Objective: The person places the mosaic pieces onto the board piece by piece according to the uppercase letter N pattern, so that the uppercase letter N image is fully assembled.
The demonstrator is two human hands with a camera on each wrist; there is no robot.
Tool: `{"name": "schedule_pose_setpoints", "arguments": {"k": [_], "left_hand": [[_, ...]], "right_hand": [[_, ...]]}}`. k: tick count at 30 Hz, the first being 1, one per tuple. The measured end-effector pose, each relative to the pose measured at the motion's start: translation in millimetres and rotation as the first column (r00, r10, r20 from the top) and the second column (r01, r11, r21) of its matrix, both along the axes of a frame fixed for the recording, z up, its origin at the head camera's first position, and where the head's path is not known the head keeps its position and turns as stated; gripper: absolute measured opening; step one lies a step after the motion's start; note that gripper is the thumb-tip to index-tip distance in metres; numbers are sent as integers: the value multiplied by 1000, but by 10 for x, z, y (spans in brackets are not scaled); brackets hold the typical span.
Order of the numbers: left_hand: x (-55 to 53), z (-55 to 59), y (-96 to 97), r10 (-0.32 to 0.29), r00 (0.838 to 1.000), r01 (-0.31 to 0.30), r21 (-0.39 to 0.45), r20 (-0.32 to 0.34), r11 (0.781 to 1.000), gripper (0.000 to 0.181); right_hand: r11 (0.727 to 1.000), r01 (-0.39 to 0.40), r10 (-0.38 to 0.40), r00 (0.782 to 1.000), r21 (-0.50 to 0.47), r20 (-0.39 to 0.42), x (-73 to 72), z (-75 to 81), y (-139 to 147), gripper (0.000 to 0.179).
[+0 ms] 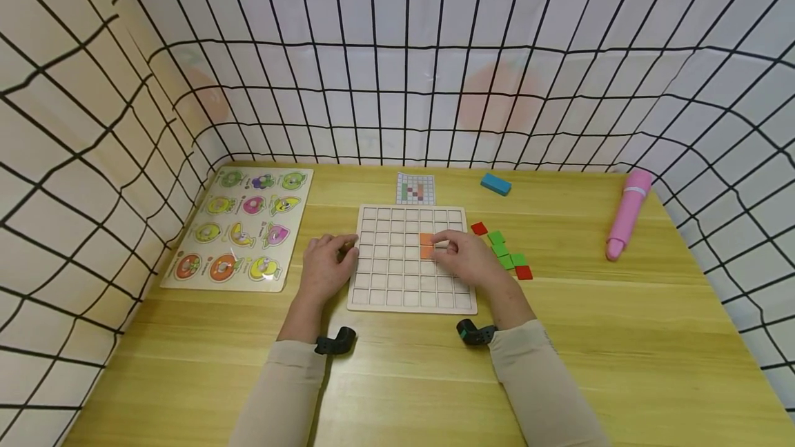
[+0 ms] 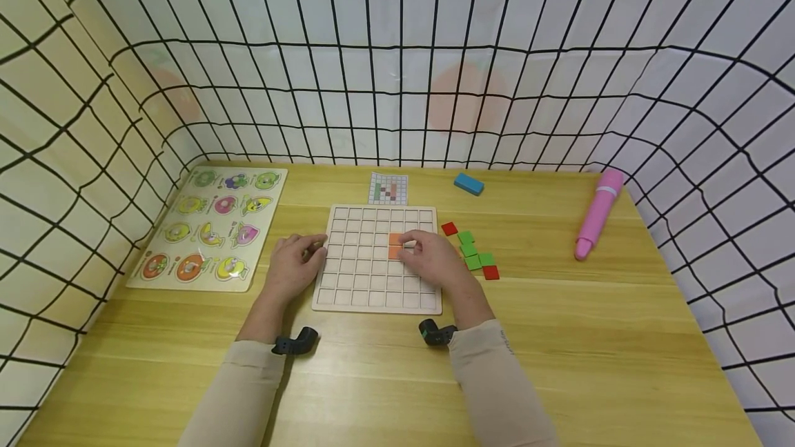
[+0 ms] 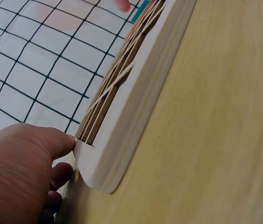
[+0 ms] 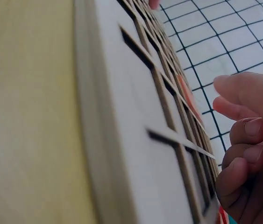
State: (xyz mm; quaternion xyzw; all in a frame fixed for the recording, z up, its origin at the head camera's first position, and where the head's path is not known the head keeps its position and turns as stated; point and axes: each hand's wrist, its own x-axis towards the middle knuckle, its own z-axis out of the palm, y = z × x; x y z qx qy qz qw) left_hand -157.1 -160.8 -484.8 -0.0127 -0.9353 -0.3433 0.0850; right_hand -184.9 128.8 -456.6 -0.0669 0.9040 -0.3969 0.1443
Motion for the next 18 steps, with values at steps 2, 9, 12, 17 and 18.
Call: {"name": "schedule_pose_setpoints", "arguments": {"k": [2,9,12,17,18], "left_hand": [[0,-2,0,0,1000,0,0,0,1000,35],[-8,-21,0,-3,1000,3,3,-1,1000,35],[-14,-28,-5,-3,1000,3,0,-1,1000,35],[-12,-24,-8,-5,1000,5,6,3,1000,35],[-10,-19,-8,-6,1000,6,6,4,1000,35]], "right_hand": [[1000,2,-3,1000,-9,-12,-5,17,52,31],[1000,-1,3,998,23,-64,-36,87,330,34],[999,15,-14,999,28,-52,-40,120,451,36],[997,33,-29,998,63,-60,-48,126,640,36],[997,34,-30,998,69,-62,-48,123,675,35]]}}
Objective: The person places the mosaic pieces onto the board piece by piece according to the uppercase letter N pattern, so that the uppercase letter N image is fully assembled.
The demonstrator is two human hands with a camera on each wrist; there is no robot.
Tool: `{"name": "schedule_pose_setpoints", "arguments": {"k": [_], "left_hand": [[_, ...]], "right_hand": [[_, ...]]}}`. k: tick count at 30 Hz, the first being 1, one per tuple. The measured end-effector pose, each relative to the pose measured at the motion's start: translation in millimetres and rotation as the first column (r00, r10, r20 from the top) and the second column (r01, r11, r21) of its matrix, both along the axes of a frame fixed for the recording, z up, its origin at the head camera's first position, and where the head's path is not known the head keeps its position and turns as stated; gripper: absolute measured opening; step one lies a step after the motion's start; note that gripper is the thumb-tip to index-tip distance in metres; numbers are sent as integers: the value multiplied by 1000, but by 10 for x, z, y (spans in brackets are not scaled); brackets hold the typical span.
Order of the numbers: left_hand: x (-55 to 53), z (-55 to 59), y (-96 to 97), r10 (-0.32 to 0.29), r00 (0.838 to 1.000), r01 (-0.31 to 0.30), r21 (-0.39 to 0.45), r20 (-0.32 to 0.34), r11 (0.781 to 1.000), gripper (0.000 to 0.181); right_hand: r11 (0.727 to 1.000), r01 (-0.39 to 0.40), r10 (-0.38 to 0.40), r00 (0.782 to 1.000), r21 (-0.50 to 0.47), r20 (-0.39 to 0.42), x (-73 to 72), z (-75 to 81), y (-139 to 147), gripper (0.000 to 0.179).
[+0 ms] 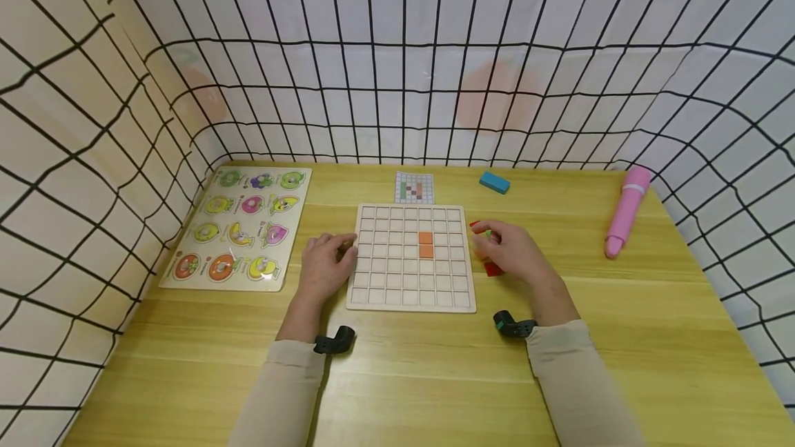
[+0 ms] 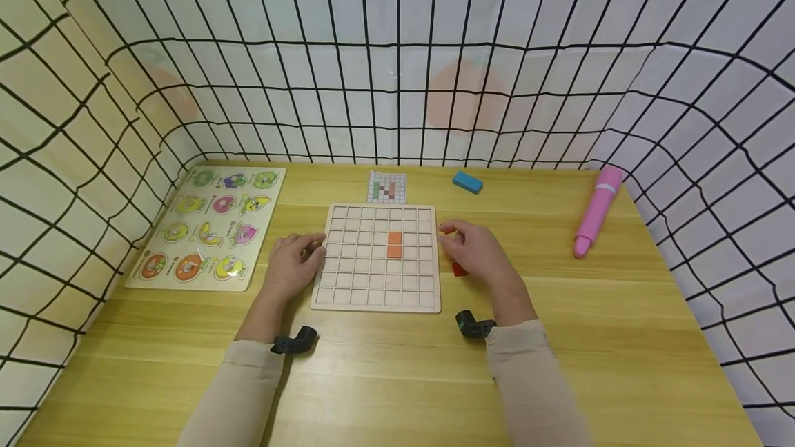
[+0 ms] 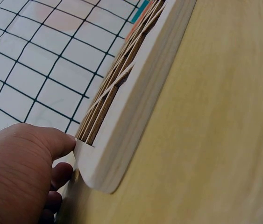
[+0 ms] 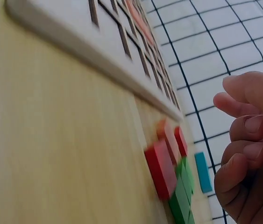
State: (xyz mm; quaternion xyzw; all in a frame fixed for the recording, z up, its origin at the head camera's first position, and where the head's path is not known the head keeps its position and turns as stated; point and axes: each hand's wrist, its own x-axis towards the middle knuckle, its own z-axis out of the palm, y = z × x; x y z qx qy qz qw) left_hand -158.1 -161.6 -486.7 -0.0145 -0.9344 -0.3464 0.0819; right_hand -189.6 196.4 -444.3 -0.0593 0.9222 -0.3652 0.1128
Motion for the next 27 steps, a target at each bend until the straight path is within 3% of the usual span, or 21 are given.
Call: {"name": "schedule_pose_setpoints", "arguments": {"k": [14,27], "left_hand": [[-11,-6,-19,-10,1000,9,8,21,1000,35],[-15,-21,-13,0,1000,0,6,11,1000,35]], "right_hand": [[993,-69,67,998,99,19,-62,-58,331,35],[971,-168,158,985,170,69,-130,-141,400,41]]}}
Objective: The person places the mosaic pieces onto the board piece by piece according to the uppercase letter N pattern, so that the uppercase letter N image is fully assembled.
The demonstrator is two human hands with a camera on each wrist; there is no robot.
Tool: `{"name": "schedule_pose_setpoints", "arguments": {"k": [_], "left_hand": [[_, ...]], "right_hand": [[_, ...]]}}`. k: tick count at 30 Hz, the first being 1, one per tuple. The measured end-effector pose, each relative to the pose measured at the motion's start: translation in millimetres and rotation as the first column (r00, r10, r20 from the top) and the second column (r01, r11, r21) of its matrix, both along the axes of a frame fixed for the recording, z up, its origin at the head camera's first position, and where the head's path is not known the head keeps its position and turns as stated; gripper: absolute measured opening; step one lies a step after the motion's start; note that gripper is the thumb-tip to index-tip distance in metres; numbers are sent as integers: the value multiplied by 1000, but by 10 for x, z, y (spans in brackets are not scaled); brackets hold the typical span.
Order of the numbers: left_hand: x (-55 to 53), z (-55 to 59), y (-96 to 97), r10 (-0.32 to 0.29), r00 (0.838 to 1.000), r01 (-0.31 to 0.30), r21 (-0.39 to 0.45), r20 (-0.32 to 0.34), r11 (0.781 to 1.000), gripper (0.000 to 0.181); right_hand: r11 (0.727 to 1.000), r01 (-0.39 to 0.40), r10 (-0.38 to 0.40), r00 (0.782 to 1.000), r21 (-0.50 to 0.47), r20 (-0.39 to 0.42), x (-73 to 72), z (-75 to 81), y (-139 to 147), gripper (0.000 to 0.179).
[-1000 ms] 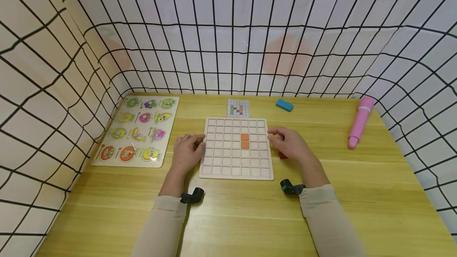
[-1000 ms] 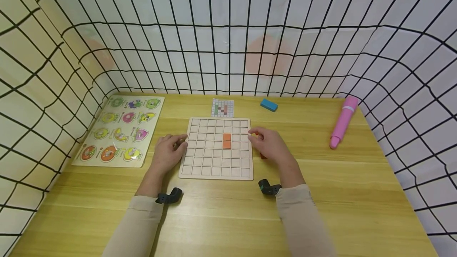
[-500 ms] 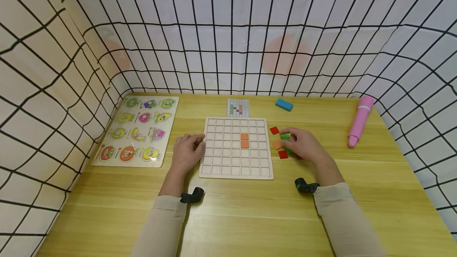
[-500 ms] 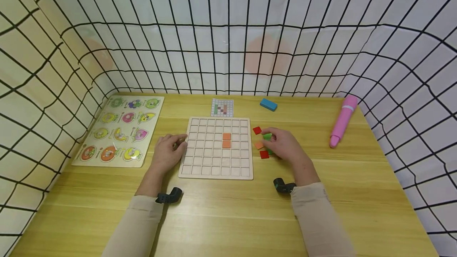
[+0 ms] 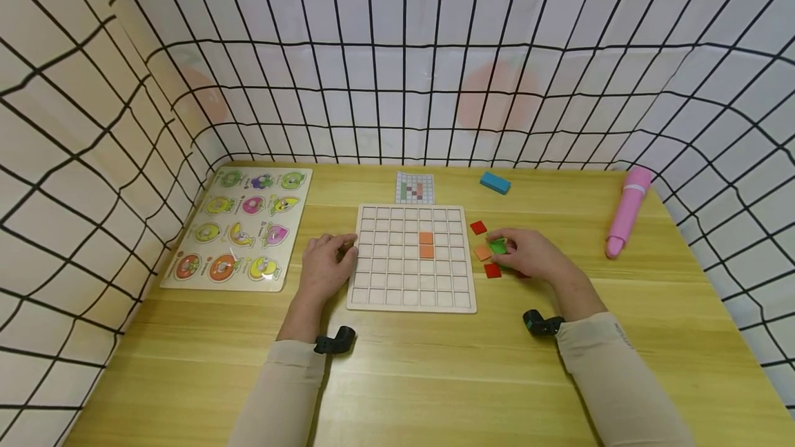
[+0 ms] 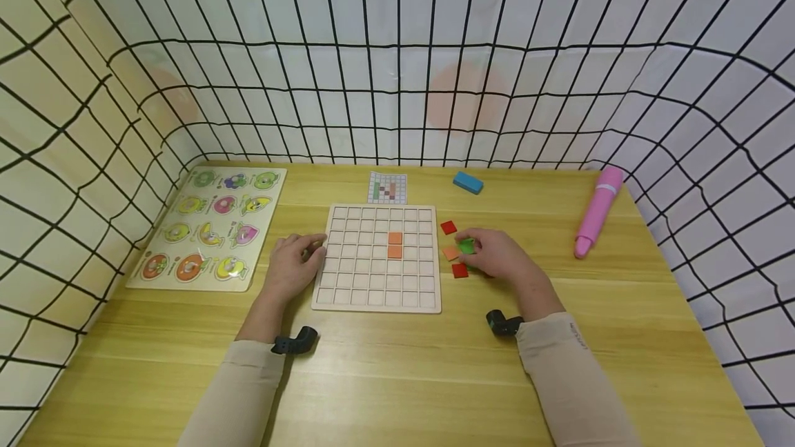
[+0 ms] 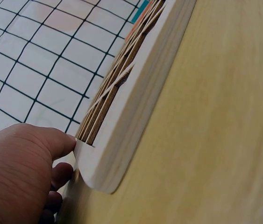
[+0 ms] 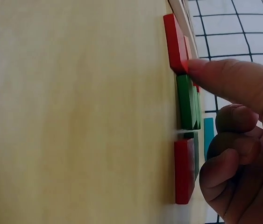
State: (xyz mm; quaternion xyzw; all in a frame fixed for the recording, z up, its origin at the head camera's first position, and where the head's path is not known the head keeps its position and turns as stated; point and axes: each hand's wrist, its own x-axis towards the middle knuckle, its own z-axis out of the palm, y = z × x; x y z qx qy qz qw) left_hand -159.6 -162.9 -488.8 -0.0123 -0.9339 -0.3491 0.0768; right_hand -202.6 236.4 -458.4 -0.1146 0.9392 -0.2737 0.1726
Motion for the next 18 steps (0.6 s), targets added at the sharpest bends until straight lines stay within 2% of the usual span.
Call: {"name": "schedule_pose_setpoints", "arguments": {"k": [9,18], "left_hand": [[8,-9,1,-3,1000,3,0,-11,1000,35],[5,-9,-1,-3,1000,3,2,-19,1000,35]], "right_hand": [[1000,5,-5,999,-8,37,4,30,-56,48],[999,-29,28,999,18,45,-23,9,-76,51]]}}
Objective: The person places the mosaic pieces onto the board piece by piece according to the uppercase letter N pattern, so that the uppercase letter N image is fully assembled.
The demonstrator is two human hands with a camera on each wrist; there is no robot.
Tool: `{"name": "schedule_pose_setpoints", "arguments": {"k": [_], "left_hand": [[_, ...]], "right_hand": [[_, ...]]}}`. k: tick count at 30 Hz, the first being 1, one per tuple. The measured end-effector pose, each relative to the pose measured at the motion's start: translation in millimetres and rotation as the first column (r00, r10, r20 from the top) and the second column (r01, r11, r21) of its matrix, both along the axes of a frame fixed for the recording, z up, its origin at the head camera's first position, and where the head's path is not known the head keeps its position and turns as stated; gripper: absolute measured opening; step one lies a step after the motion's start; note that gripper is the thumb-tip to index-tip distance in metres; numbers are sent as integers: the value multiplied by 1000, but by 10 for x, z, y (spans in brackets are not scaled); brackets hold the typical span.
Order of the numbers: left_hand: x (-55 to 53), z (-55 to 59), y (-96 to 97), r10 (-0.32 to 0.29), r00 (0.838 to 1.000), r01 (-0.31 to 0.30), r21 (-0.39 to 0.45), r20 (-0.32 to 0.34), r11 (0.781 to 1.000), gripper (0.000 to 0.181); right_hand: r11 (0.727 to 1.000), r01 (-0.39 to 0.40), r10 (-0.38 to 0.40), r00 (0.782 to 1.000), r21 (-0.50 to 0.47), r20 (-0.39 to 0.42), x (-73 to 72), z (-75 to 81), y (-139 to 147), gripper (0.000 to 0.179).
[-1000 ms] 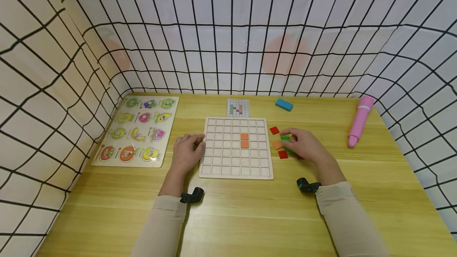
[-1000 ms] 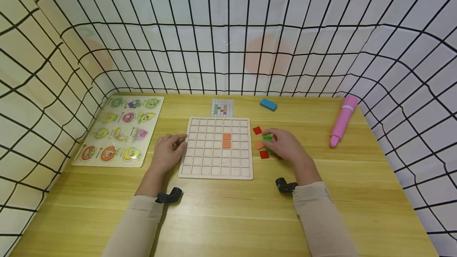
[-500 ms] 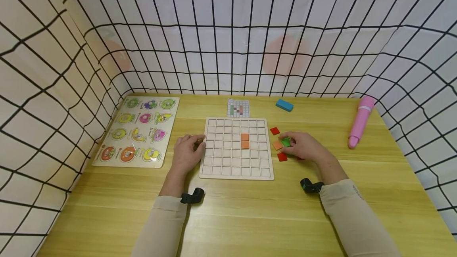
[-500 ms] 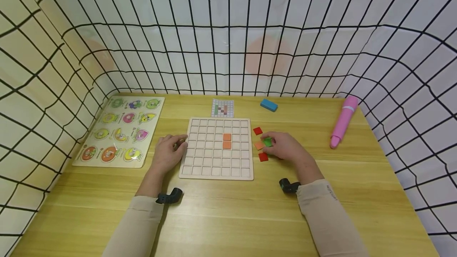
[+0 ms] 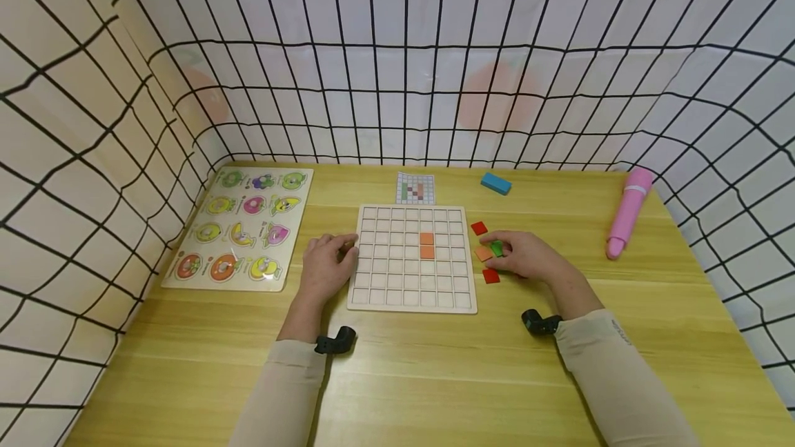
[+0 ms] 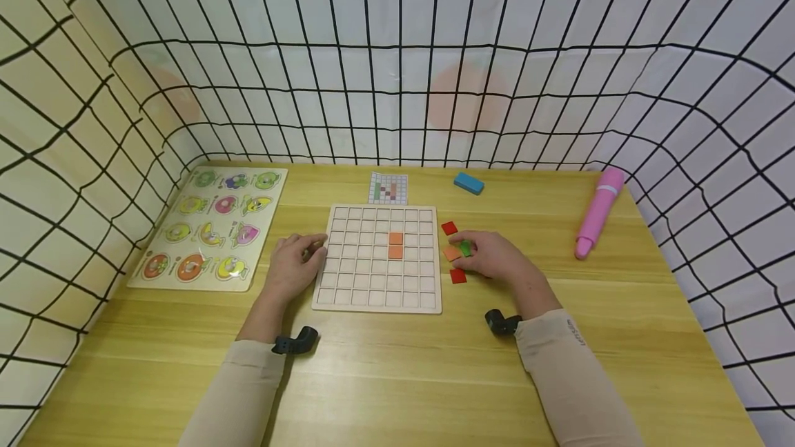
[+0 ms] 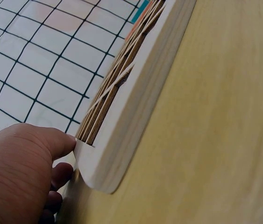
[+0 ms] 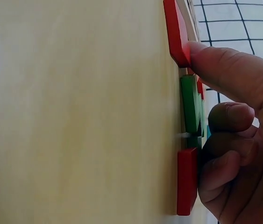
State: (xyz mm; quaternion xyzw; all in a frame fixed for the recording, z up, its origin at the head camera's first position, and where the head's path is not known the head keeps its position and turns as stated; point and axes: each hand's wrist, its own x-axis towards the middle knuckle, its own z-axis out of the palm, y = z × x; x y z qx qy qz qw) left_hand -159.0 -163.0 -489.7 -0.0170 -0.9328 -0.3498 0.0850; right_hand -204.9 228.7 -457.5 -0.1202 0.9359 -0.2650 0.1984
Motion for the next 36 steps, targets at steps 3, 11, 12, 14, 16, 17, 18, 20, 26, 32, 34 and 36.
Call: {"name": "schedule_pose_setpoints", "arguments": {"k": [3,11,12,14,16,17,18,20,26,32,34,36], "left_hand": [[-3,0,-1,-2,1000,2,1,5,1000,35],[0,11,1,-5,1000,5,-3,-2,1000,35],[0,14,1,-3,1000,3,0,2,1000,34],[6,19,3,-1,1000,1,1,2,1000,35],[9,21,5,0,1000,0,-2,7,1000,35],[9,21,5,0,1000,0,-3,11,1000,35],[8,21,6,0,1000,0,-2,12,1000,35],[5,18,7,0,1000,0,-3,13,1000,35],[0,13,16,1,1000,-1,-2,-27,1000,35],[10,12,23,5,999,-5,-4,-42,1000,35],[14,13,21,4,999,-4,-9,-40,1000,35],[13,16,18,1,999,-2,-10,-33,1000,35]], "right_hand": [[1000,-11,11,1000,5,0,-8,2,2,51],[999,-34,34,999,9,0,-11,23,7,50],[999,-34,34,999,10,0,-12,24,5,50],[999,-32,32,999,12,1,-12,32,2,49],[999,-32,32,999,14,3,-11,34,-2,49],[999,-31,31,1000,14,4,-10,35,-2,48],[999,-31,31,1000,14,4,-8,35,-2,48],[999,-31,31,1000,17,2,-5,32,2,46],[1000,-23,23,999,4,-22,-9,6,26,35],[1000,-28,27,999,-12,-39,0,-1,29,28],[1000,-26,26,999,-8,-37,5,7,23,28],[1000,-28,28,999,-3,-37,12,11,17,29]]}}
